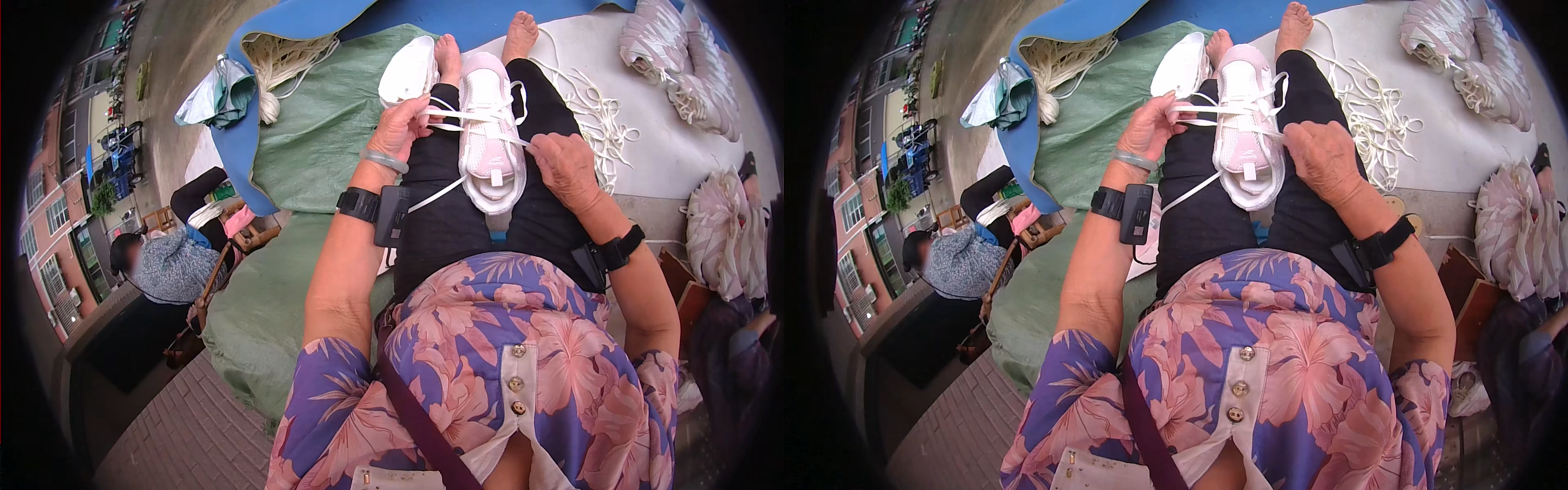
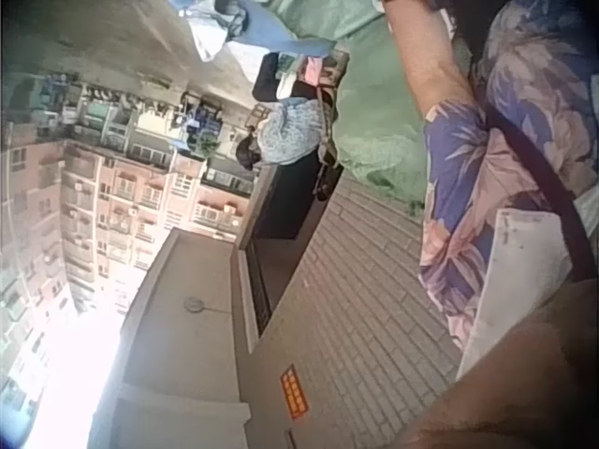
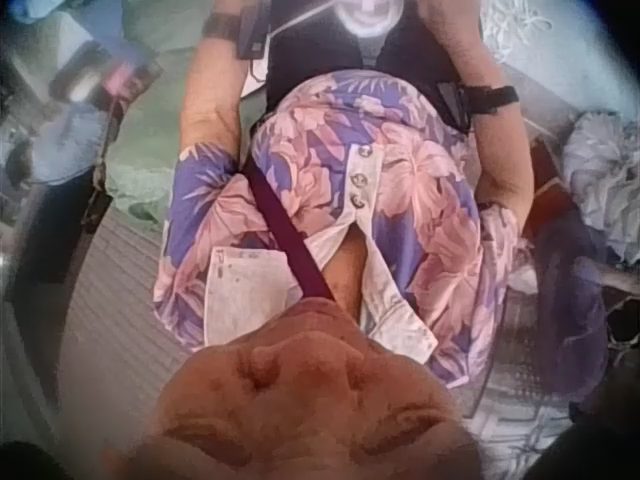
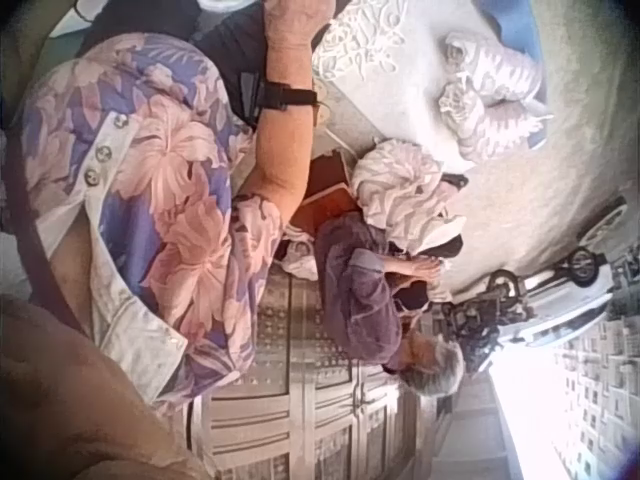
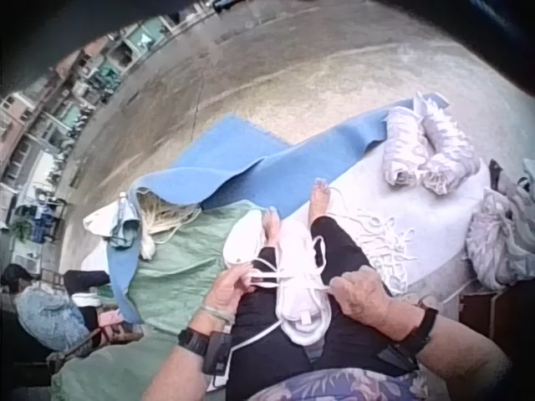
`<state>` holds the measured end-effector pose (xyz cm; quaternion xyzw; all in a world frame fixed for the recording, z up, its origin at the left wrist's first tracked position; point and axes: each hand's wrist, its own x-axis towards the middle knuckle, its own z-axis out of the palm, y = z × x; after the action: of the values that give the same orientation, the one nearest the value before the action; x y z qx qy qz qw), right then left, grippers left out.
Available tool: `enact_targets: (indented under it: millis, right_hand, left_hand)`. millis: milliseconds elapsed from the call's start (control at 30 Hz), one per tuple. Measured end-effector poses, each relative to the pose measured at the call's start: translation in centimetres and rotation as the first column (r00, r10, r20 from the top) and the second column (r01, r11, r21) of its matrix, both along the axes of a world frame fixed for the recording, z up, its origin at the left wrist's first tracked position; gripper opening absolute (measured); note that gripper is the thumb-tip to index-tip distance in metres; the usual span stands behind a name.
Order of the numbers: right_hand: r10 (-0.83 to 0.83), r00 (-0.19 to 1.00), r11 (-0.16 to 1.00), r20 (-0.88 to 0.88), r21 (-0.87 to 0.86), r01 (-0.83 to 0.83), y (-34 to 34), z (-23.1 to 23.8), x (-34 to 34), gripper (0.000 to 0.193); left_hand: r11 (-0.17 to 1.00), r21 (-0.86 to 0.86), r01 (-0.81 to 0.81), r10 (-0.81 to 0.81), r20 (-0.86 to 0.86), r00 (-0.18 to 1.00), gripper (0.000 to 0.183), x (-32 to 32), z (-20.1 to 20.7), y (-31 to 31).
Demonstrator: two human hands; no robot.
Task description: The recorder is lacing white and pink athletic shoes while sitting on the ground.
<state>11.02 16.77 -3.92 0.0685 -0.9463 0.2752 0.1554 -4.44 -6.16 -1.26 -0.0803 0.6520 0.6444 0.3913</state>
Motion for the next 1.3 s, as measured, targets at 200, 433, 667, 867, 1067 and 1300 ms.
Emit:
enact_targets:
  millis: [200, 433, 667, 867, 1067, 1300]
  right_hand:
    - [-0.026, 0.989, 0.997, -0.149, 0.067, 0.036, 2.8, 1.9, 0.3, 0.012]
    - [-0.064, 0.952, 0.975, -0.298, 0.183, 0.123, 6.9, 5.3, 4.0, 0.016]
    - [-0.114, 0.981, 0.957, -0.157, 0.249, 0.151, 7.4, 4.5, 9.5, 0.016]
    - [-0.085, 0.985, 0.985, 0.148, 0.164, 0.061, 6.0, 1.7, 10.4, 0.015]
    - [0.1, 0.595, 0.587, 0.798, -0.53, 0.612, 4.7, 3.9, 8.3, 0.019]
    - [0.064, 0.752, 0.817, 0.655, -0.467, 0.337, 4.8, 2.0, 7.4, 0.011]
  left_hand:
    - [0.981, 0.0, 0.195, -0.194, -0.096, 0.976, 0.012, 0.6, -1.2, 1.1]
    - [0.858, -0.5, 0.115, -0.392, -0.496, 0.775, 0.008, 2.8, -3.8, 3.0]
    - [0.895, -0.446, 0.007, -0.313, -0.617, 0.722, 0.015, 5.2, -3.5, 3.3]
    - [0.754, -0.651, 0.086, -0.537, -0.536, 0.651, 0.023, 6.0, -1.9, 3.3]
    - [0.833, -0.553, 0.018, -0.447, -0.653, 0.612, 0.026, 7.8, -2.7, 2.0]
    - [0.819, -0.574, 0.002, -0.42, -0.596, 0.685, 0.028, 6.8, -2.9, 2.0]
